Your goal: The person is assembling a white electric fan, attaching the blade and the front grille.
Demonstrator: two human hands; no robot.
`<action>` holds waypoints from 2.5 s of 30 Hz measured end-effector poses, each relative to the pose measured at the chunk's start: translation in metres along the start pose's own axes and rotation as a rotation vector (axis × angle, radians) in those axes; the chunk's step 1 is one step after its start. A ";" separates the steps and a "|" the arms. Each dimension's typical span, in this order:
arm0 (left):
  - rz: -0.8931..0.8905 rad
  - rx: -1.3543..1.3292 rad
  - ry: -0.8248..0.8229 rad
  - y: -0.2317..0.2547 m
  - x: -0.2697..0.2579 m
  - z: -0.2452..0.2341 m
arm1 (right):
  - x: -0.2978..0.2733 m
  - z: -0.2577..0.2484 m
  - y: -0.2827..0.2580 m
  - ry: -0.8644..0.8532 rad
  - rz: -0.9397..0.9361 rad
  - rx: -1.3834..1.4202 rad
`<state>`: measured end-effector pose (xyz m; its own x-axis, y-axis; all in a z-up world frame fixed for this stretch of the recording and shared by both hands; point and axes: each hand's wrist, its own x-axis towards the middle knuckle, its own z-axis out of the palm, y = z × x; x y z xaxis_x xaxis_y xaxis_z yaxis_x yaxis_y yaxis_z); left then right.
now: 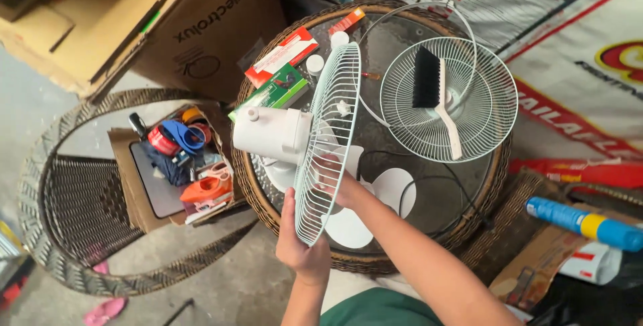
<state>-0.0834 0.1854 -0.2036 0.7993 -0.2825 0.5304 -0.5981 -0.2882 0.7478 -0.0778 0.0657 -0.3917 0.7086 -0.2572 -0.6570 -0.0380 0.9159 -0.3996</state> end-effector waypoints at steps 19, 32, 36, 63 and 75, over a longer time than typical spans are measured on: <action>0.001 0.070 0.059 0.005 -0.004 0.009 | -0.100 0.041 -0.089 -0.285 -0.279 0.346; 0.024 0.080 0.087 0.000 -0.009 0.010 | -0.081 0.056 -0.077 -0.152 -0.786 -0.424; 0.047 0.111 0.098 0.004 -0.006 0.012 | -0.077 0.063 -0.074 -0.132 -0.796 -0.456; 0.082 0.119 0.120 0.000 -0.009 0.015 | -0.087 0.079 -0.087 -0.137 -0.806 -0.545; 0.086 0.110 0.118 0.000 -0.010 0.014 | -0.083 0.077 -0.091 -0.078 -0.862 -0.671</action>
<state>-0.0918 0.1755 -0.2148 0.7420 -0.2029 0.6389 -0.6625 -0.3677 0.6526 -0.0791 0.0273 -0.2512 0.7234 -0.6891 0.0433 0.1331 0.0777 -0.9881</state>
